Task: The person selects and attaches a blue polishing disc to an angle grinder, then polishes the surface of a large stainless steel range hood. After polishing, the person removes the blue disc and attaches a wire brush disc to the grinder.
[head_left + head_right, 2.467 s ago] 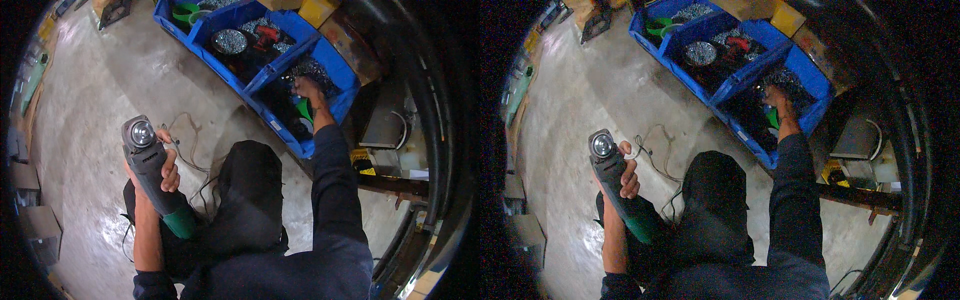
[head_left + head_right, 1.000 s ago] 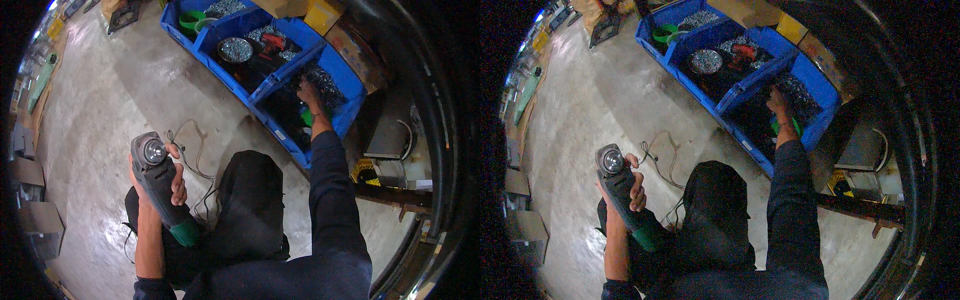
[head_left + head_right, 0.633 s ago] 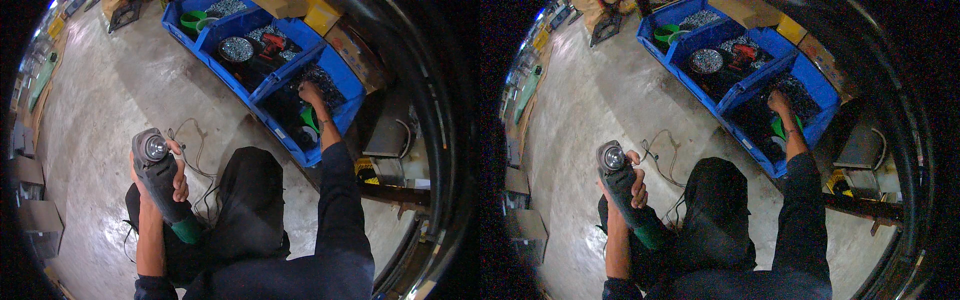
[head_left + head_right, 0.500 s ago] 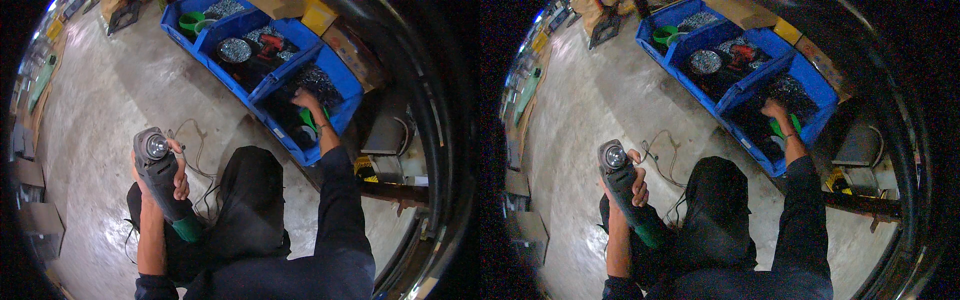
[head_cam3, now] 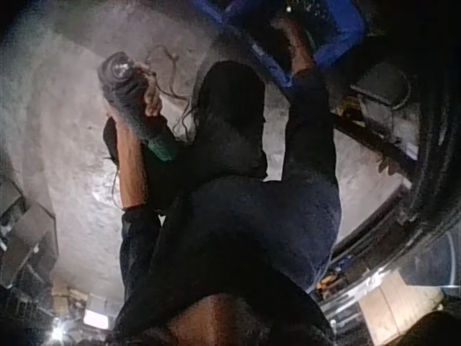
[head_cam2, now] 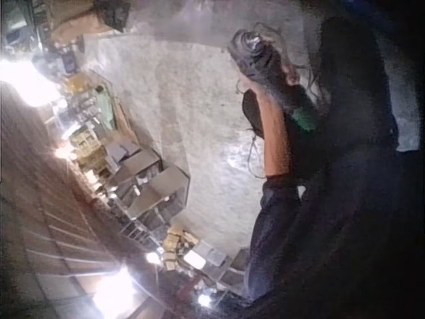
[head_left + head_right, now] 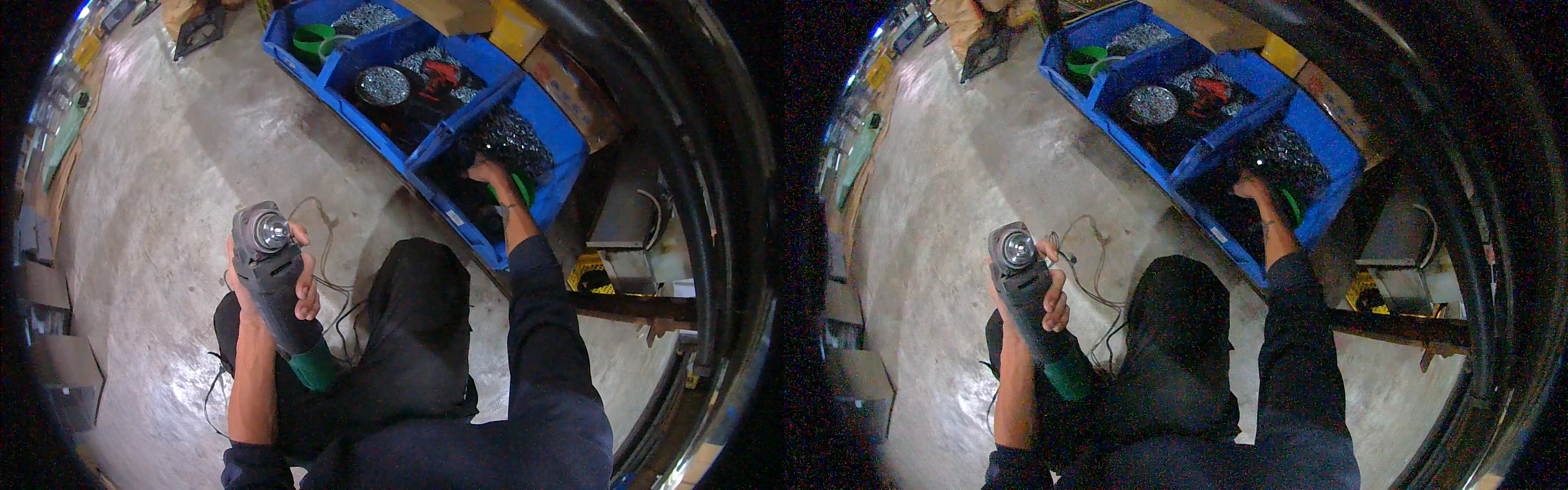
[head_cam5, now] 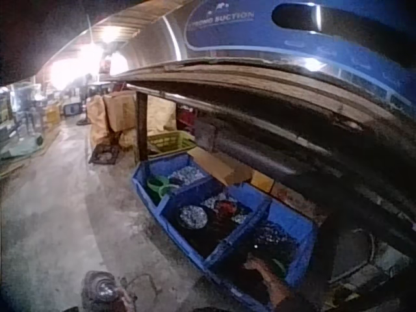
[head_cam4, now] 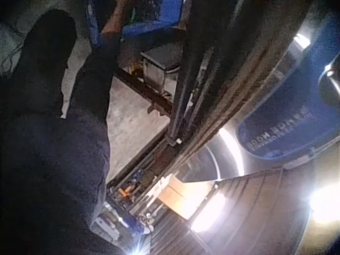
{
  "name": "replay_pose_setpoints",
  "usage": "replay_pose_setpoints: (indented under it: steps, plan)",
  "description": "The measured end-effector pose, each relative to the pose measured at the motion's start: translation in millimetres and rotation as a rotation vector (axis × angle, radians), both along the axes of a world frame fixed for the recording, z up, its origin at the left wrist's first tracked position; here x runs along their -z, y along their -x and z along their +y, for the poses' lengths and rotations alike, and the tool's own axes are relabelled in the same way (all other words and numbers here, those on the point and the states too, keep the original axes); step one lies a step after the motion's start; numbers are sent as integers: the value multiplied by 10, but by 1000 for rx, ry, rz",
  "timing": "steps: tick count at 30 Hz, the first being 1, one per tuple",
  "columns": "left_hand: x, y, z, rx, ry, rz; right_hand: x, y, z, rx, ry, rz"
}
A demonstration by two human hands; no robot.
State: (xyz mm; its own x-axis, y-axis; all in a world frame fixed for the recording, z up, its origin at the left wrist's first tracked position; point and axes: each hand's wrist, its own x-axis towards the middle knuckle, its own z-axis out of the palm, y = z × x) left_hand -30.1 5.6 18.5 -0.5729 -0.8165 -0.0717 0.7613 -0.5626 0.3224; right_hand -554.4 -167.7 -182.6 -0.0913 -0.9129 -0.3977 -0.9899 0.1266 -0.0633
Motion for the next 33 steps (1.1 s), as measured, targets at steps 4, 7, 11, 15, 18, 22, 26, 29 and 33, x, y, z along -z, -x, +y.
replay_pose_setpoints:
  steps: [4,7,11,15,18,22,26,29,33]
  plan:
    - [-7,32,-34,17,-10,25,-53,224,-52,307,-145,8]
    - [52,60,-75,36,1,51,-158,267,21,344,-147,-37]
    - [-9,-206,66,-58,-40,-26,-195,-611,-128,248,-157,-157]
    - [-17,-73,-17,-25,-40,-20,301,270,-148,387,-171,-340]
    - [69,83,-117,51,6,83,355,1360,24,565,-76,-525]
    - [-7,-116,-14,-35,-11,-29,442,285,-154,428,-76,-399]
    - [21,-144,-21,-32,-5,-10,-69,-172,50,348,-42,-305]
    - [44,-135,-32,-21,-3,5,-342,-282,143,323,-23,-269]
    - [1,-169,-15,-34,-25,-10,-388,-413,103,317,-12,-277]
